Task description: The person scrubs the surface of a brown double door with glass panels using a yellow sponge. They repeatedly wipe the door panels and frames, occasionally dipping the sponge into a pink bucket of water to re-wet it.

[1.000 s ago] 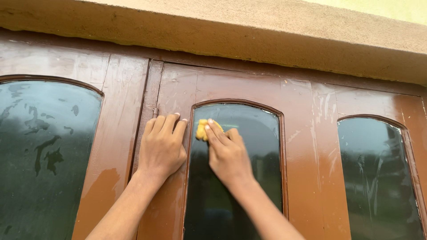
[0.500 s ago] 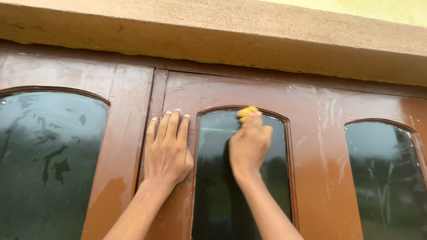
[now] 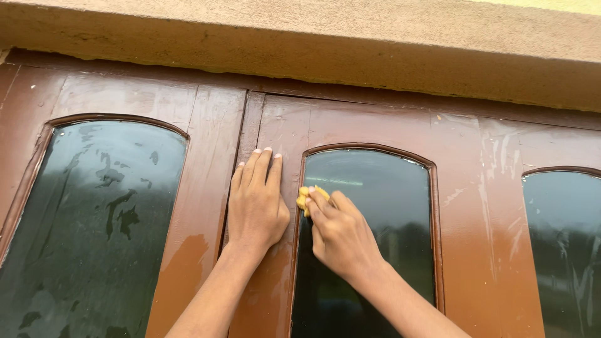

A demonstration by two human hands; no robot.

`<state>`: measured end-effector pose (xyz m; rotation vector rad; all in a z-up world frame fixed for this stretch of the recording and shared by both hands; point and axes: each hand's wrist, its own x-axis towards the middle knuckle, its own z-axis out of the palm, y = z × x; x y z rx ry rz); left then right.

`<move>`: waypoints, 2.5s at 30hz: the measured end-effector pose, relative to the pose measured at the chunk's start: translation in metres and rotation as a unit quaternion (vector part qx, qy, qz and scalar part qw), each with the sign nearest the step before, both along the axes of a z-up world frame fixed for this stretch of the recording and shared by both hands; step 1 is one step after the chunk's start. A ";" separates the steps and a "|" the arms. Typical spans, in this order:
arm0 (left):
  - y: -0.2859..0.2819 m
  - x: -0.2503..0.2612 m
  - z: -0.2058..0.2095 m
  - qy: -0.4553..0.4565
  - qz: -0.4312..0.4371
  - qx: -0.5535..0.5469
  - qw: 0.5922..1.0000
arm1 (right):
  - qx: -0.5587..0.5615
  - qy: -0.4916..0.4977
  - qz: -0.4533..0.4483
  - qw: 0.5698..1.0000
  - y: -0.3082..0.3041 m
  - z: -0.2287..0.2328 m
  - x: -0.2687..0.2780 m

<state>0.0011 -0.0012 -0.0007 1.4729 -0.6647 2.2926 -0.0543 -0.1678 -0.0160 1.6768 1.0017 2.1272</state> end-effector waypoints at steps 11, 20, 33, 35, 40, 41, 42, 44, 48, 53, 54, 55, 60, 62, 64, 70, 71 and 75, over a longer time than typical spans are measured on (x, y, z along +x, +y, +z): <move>-0.002 -0.005 -0.004 -0.039 0.083 0.035 0.995 | -0.022 -0.041 -0.022 0.999 -0.043 0.047 -0.006; -0.001 -0.008 -0.005 -0.032 0.085 0.096 0.991 | 0.130 -0.124 -0.121 0.976 -0.112 0.056 -0.012; -0.014 -0.031 0.010 -0.001 0.139 0.086 0.987 | 0.132 -0.052 -0.068 0.987 -0.141 -0.008 -0.052; -0.023 -0.040 0.020 0.015 0.129 0.086 0.988 | 0.177 -0.085 -0.056 0.979 -0.155 -0.001 -0.059; -0.068 -0.056 0.028 0.028 0.055 0.172 0.983 | 0.084 0.022 -0.045 0.995 -0.198 0.024 -0.053; -0.078 -0.058 0.031 0.014 0.040 0.185 0.982 | 0.041 0.027 -0.038 0.998 -0.207 0.042 -0.050; -0.088 -0.060 0.035 0.000 0.026 0.199 0.980 | 0.074 -0.008 -0.037 0.997 -0.213 0.060 -0.046; -0.106 -0.060 0.039 -0.024 0.030 0.197 0.980 | 0.144 -0.072 -0.031 0.986 -0.222 0.082 -0.039; -0.151 -0.056 0.045 0.024 -0.014 0.156 0.987 | 0.147 -0.103 0.028 0.983 -0.216 0.056 -0.024; -0.195 -0.048 0.039 0.075 -0.046 0.059 0.994 | 0.019 0.008 0.047 0.999 -0.239 0.010 -0.045; -0.204 -0.046 0.038 0.076 -0.045 0.038 0.995 | -0.002 0.002 0.039 0.999 -0.249 0.023 -0.046; -0.212 -0.044 0.039 0.082 -0.060 0.020 0.995 | -0.022 -0.007 0.031 0.999 -0.259 0.047 -0.047; -0.230 -0.039 0.036 0.081 -0.084 -0.031 0.993 | 0.138 -0.098 0.012 0.985 -0.279 0.105 -0.038; -0.228 -0.043 0.036 0.092 -0.095 -0.031 0.991 | 0.150 -0.107 0.024 0.983 -0.278 0.087 -0.030; -0.229 -0.052 0.037 0.126 -0.096 -0.043 0.986 | 0.137 -0.057 0.033 0.988 -0.282 0.044 -0.029; -0.253 -0.084 0.061 0.212 -0.014 -0.061 0.975 | 0.115 -0.053 -0.004 0.992 -0.315 0.096 -0.046; -0.260 -0.084 0.063 0.183 -0.021 -0.048 0.982 | 0.155 -0.059 -0.013 0.986 -0.318 0.112 -0.047; -0.282 -0.076 0.059 0.157 -0.044 0.013 0.987 | 0.198 -0.122 0.014 0.972 -0.303 0.112 -0.031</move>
